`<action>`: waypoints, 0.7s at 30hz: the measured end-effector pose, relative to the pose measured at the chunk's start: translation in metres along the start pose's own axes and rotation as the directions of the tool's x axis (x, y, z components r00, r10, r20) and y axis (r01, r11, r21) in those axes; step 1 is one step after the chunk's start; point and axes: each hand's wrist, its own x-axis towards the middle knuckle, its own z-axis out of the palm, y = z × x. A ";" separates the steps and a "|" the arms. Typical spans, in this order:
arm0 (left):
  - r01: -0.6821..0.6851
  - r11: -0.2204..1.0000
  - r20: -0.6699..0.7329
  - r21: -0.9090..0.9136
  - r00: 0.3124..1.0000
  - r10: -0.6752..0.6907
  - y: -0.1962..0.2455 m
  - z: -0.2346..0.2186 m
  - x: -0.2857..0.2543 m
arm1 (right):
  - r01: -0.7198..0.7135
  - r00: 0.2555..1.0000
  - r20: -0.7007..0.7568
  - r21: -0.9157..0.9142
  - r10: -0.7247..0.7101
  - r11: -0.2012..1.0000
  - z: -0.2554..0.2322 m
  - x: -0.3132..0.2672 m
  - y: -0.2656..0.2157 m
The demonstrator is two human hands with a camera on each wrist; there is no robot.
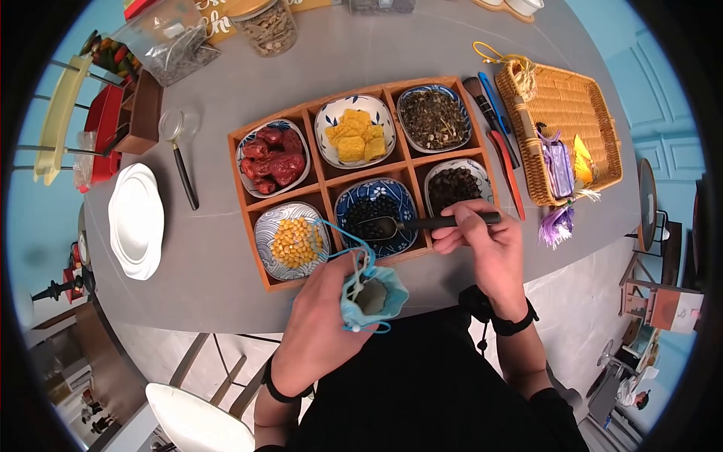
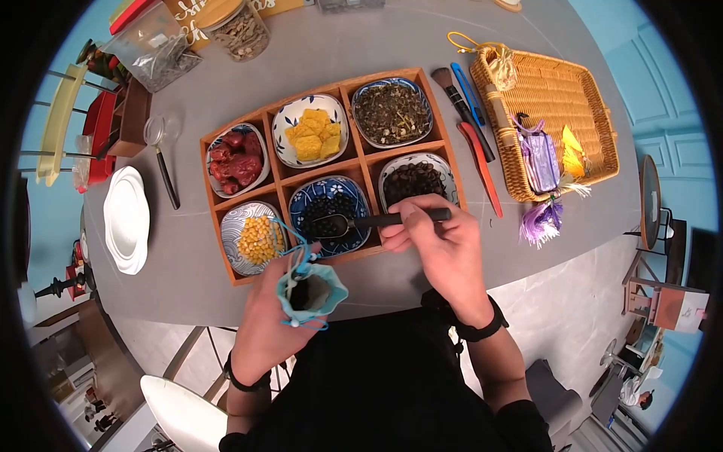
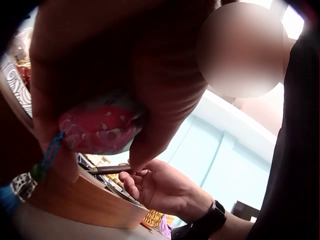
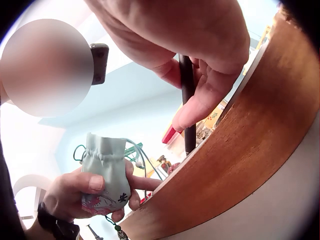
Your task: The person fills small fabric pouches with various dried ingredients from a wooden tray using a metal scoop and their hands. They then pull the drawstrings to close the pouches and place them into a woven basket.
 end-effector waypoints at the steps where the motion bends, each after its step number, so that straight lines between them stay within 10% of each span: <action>1: 0.007 0.999 -0.038 -0.033 0.999 -0.008 -0.004 0.000 -0.004 | 0.002 1.000 0.001 -0.001 -0.002 1.000 -0.001 0.000 0.000; 13: 0.123 0.968 -0.191 -0.217 0.967 -0.166 -0.007 -0.005 -0.004 | 0.300 0.953 -0.056 0.035 -0.298 0.953 -0.018 -0.014 -0.051; 21: 0.063 0.974 -0.167 -0.216 0.981 -0.101 -0.009 -0.001 0.000 | 0.572 0.787 0.335 -0.080 -0.518 0.816 -0.005 -0.029 -0.078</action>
